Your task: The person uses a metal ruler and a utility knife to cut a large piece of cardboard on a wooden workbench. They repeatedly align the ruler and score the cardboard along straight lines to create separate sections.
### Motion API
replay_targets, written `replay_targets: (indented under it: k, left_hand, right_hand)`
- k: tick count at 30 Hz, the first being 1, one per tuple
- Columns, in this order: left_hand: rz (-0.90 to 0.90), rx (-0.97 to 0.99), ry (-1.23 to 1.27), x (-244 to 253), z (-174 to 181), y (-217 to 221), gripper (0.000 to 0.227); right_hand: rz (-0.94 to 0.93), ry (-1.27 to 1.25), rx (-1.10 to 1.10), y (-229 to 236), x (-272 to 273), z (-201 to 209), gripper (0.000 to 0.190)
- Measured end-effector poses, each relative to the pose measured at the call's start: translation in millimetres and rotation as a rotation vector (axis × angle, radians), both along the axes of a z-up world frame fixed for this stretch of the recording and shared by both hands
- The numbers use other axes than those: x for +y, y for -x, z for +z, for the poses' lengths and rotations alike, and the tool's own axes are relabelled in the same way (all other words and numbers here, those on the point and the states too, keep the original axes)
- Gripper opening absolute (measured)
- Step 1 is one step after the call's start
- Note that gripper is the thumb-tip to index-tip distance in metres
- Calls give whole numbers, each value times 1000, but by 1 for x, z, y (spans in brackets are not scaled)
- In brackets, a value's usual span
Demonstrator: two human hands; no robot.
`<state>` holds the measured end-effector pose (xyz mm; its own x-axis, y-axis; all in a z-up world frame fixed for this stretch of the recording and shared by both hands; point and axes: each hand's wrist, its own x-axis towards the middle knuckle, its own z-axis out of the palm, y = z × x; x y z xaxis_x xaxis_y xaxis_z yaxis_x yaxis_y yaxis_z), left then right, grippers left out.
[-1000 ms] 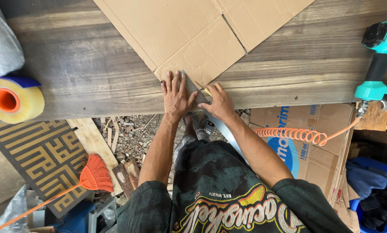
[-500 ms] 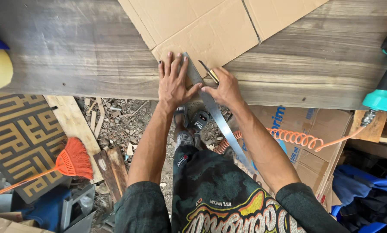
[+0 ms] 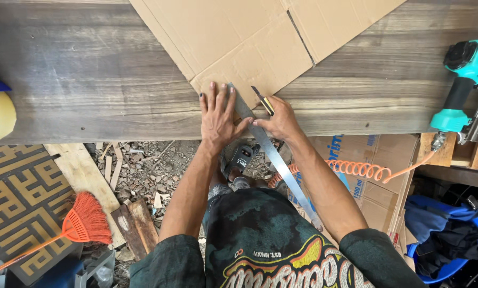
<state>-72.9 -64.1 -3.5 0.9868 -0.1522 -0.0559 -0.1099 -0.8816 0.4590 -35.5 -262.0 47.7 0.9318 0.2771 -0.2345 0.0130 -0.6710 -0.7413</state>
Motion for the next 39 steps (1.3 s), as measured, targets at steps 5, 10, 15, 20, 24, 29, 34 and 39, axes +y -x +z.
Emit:
replay_targets:
  k: [5,10,15,20,24,29,34,39]
  left_hand:
    - [-14,-1,10,1,4,1,92]
    - [-21,-15,0,2,1,1,92]
    - [-17,-47,-2,0,-4,0,93]
    - [-37,22,-8,1,3,-1,92]
    - [-34,23,-13,2,5,-2,93]
    - [-44,16,-13,1,4,-2,94]
    - [-46,3,-11,0,0,-1,94]
    - [-42,-29,-10,-1,-3,-2,94]
  right_hand:
    - [-26,-20,11,1,2,-3,48]
    - [-34,-51,38,-2,3,0,46]
    - [-58,-76,67,-1,-1,-9,47]
    - [-52,-60,55,-2,3,1,45]
    - [-39,-62,45,-4,1,1,45]
    - [-26,-77,43,-5,0,1,48]
    - [-28,-69,35,-3,-1,-2,48]
    - [-26,-35,35,-4,-2,-6,49]
